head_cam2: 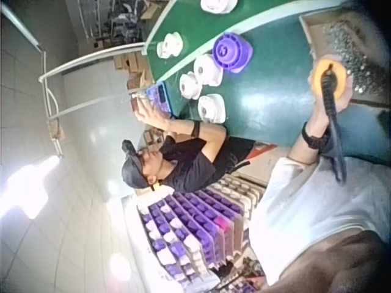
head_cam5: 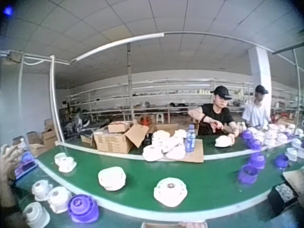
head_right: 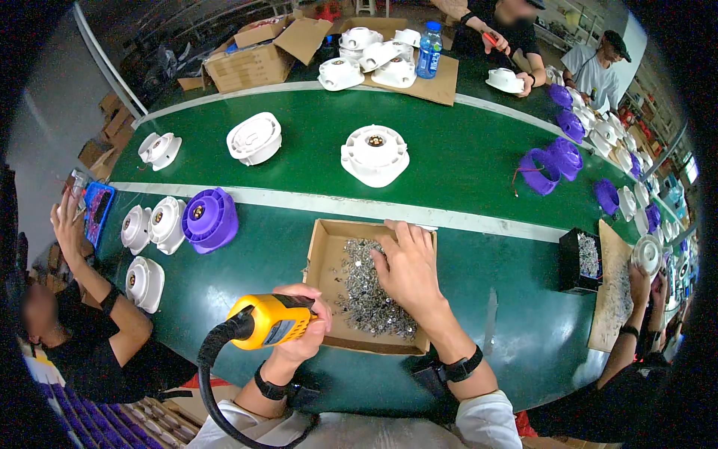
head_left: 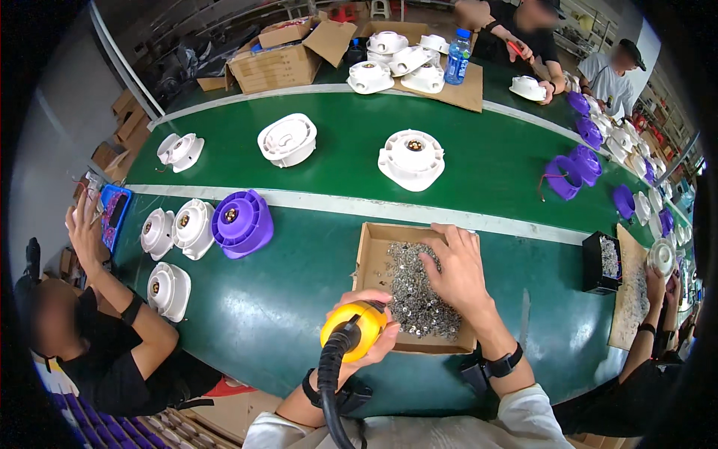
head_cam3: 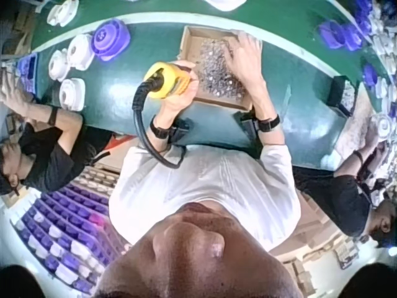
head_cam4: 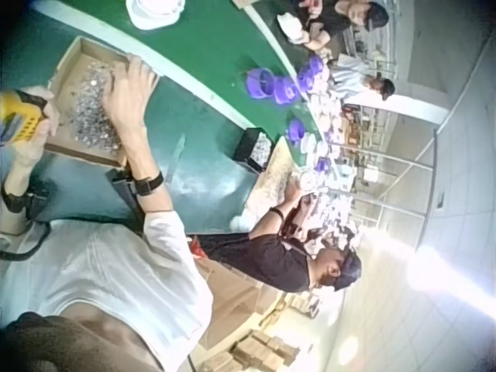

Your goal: The person uses a yellow power screwdriver to fasten screws into white and purple plastic components on a green assembly table. They repeatedly pick up components, align them over a box of screws, and drive the screws in before placing the finished units on the table.

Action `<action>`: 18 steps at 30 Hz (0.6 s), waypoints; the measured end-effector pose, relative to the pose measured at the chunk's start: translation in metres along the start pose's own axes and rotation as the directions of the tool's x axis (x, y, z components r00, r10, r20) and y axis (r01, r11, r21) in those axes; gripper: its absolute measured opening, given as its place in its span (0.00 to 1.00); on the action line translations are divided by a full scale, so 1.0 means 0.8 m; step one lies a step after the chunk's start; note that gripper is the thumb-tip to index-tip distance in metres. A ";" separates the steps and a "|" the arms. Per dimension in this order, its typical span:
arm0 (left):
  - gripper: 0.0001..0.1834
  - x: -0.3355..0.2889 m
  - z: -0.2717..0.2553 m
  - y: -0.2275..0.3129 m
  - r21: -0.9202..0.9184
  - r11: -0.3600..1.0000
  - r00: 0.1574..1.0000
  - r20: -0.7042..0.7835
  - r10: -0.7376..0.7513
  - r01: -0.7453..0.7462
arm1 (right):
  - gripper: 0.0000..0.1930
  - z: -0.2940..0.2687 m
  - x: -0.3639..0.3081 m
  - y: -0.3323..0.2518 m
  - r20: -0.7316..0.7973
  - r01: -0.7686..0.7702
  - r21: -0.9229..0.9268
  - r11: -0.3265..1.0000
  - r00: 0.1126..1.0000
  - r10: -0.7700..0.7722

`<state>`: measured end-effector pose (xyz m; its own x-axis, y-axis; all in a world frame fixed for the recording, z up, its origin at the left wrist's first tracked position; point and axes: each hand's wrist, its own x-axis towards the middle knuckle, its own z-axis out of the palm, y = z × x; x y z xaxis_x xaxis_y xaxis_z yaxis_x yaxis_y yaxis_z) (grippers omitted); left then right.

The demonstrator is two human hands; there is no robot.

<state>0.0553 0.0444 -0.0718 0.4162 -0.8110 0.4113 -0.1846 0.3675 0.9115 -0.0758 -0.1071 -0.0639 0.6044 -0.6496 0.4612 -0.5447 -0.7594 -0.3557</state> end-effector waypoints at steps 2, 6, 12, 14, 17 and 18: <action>0.21 0.006 -0.001 -0.009 0.070 0.986 0.985 0.091 0.147 -0.153 | 0.10 -0.003 -0.001 0.004 -0.003 -0.009 -0.004 1.000 1.000 0.009; 0.24 0.003 -0.004 -0.008 0.045 0.991 0.988 0.091 0.121 -0.126 | 0.10 -0.002 -0.001 0.002 -0.020 0.005 -0.007 1.000 1.000 -0.005; 0.24 0.004 -0.001 -0.010 0.014 0.991 0.990 0.048 0.135 -0.135 | 0.11 0.000 -0.003 0.005 -0.020 0.004 -0.007 1.000 1.000 -0.004; 0.25 0.006 0.004 -0.009 -0.032 0.992 0.992 0.022 0.122 -0.121 | 0.11 0.000 -0.004 0.006 -0.018 0.003 -0.014 1.000 1.000 -0.004; 0.27 0.005 0.013 -0.006 -0.098 0.994 0.998 -0.032 0.054 -0.057 | 0.10 -0.001 -0.007 0.012 -0.054 -0.004 -0.010 1.000 0.999 0.003; 0.27 0.006 0.017 0.001 -0.122 0.991 0.998 -0.048 0.049 -0.054 | 0.10 0.000 -0.008 0.014 -0.055 -0.002 -0.009 1.000 0.998 0.002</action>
<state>0.0451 0.0347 -0.0692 0.4488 -0.7692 0.4548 -0.0971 0.4640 0.8805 -0.0856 -0.1118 -0.0708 0.5704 -0.6481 0.5045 -0.5512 -0.7575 -0.3499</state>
